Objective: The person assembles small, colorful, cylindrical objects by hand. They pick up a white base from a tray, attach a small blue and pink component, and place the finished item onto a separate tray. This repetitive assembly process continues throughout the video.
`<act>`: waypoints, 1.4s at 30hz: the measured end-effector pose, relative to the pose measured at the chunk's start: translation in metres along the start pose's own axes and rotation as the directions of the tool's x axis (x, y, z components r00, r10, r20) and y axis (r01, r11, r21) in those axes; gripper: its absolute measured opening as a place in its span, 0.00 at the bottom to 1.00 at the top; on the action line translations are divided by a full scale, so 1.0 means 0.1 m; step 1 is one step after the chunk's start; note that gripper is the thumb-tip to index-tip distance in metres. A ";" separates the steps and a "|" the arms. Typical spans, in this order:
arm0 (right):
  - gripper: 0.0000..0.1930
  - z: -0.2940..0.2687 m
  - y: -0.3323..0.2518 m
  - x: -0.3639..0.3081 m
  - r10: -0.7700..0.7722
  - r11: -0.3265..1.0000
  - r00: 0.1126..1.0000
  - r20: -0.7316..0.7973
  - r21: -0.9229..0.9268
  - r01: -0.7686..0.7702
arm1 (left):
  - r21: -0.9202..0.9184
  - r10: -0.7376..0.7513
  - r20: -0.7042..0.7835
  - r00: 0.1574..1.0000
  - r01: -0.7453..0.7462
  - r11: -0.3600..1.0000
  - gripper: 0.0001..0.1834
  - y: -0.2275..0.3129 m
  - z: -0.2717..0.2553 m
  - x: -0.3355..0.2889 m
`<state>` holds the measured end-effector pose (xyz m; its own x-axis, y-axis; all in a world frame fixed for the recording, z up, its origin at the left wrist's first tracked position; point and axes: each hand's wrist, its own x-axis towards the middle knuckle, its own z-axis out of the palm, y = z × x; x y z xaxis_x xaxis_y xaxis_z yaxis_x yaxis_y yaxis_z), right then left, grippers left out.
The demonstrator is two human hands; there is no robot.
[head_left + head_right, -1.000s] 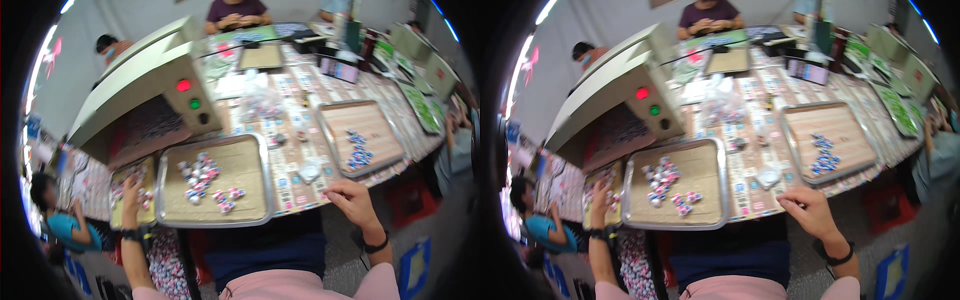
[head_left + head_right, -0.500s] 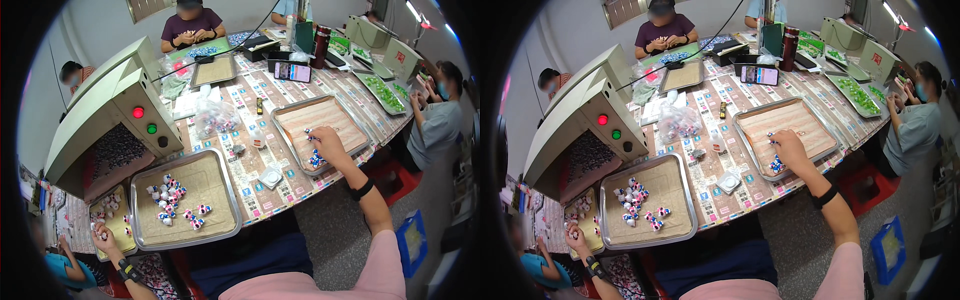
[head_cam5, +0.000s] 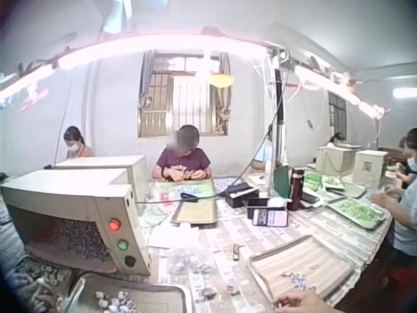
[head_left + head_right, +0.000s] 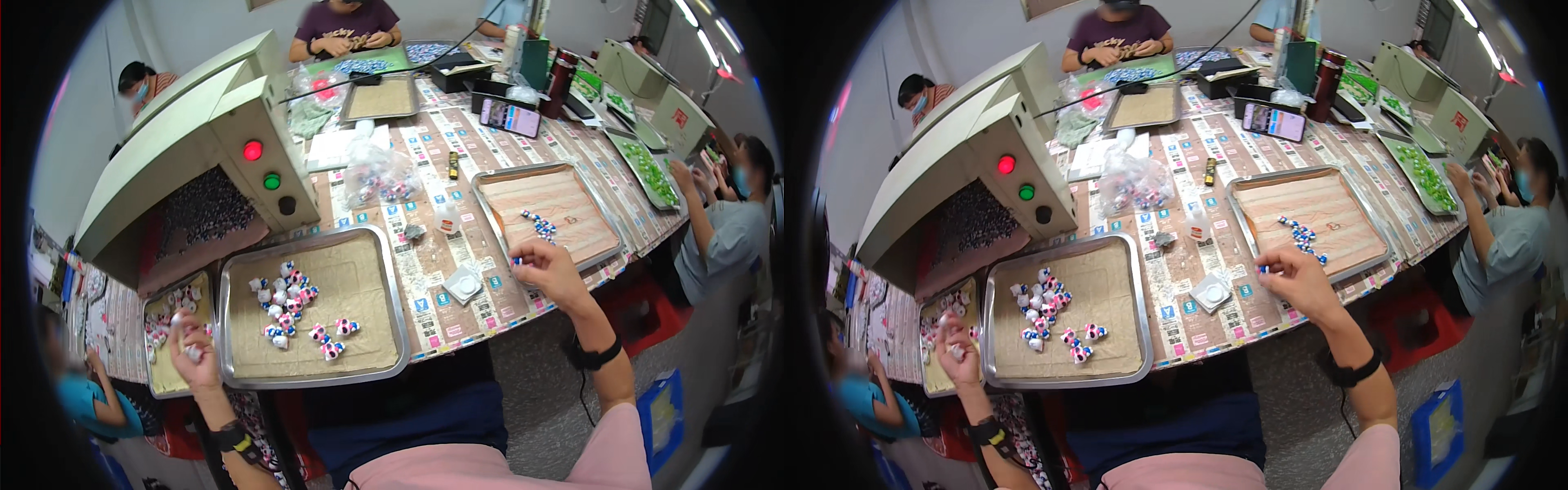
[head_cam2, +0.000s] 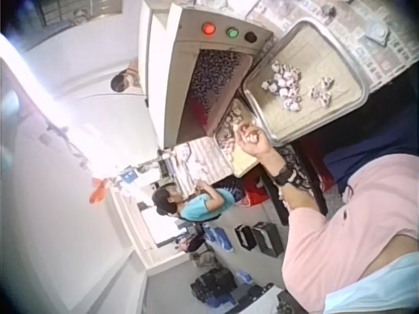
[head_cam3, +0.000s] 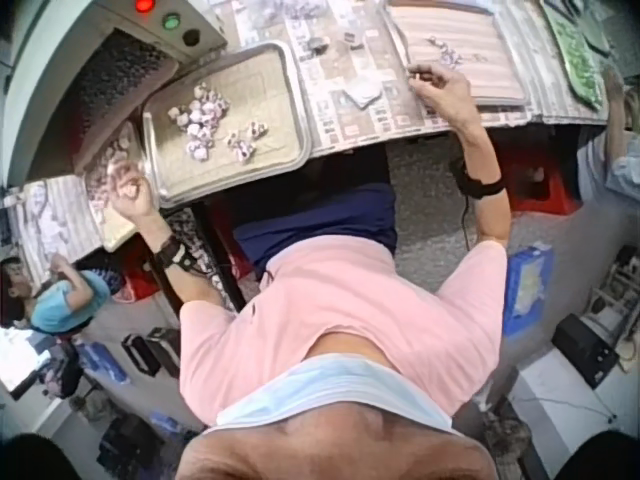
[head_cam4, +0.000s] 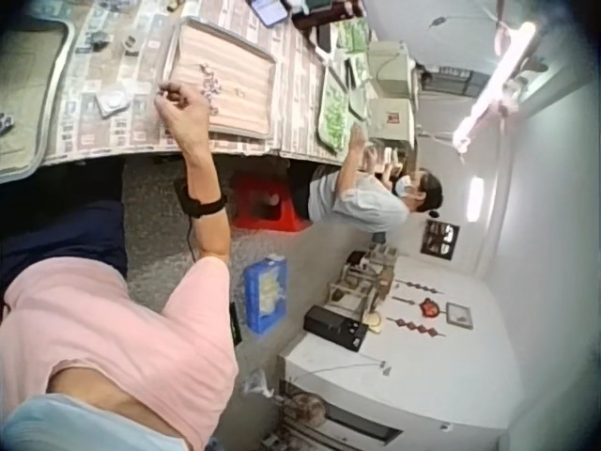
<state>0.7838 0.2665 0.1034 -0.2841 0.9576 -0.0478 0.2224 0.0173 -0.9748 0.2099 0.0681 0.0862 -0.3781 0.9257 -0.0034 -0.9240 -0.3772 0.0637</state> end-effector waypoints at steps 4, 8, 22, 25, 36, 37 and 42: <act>0.13 0.33 -0.07 -0.21 0.095 0.989 0.984 0.151 0.097 -0.111 | -0.008 -0.336 -0.068 0.939 0.336 0.942 0.18 -1.05 0.23 -0.23; 0.14 0.50 -0.11 -0.29 0.117 0.963 0.980 0.161 0.223 -0.151 | -0.026 -0.555 -0.270 0.787 0.570 0.821 0.19 -1.98 0.34 -0.48; 0.10 0.50 -0.11 -0.23 -0.057 0.998 0.996 0.070 -0.031 0.059 | 0.245 -0.666 -0.357 0.655 0.754 0.610 0.16 -2.63 0.34 -0.77; 0.09 0.55 -0.10 -0.14 -0.232 0.935 0.972 0.024 -0.271 0.229 | 0.325 -0.646 -0.375 0.665 0.746 0.581 0.17 -2.65 0.40 -0.79; 0.07 0.69 -0.04 0.06 -0.375 0.719 0.913 0.161 -0.571 0.396 | 0.321 -0.678 -0.282 0.678 0.733 0.600 0.21 -2.60 0.27 -0.91; 0.07 0.69 -0.03 0.07 -0.379 0.702 0.908 0.180 -0.583 0.409 | 0.353 -0.674 -0.292 0.679 0.731 0.584 0.21 -2.60 0.27 -0.91; 0.07 0.64 -0.01 0.06 -0.351 0.705 0.918 0.182 -0.593 0.388 | 0.458 -0.676 -0.317 0.666 0.731 0.506 0.21 -2.60 0.32 -0.89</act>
<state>0.7223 0.2534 0.0902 -0.5091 0.8210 0.2585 0.6003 0.5539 -0.5769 0.4860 0.0846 0.1016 0.3543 0.8624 -0.3617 -0.7172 0.4987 0.4867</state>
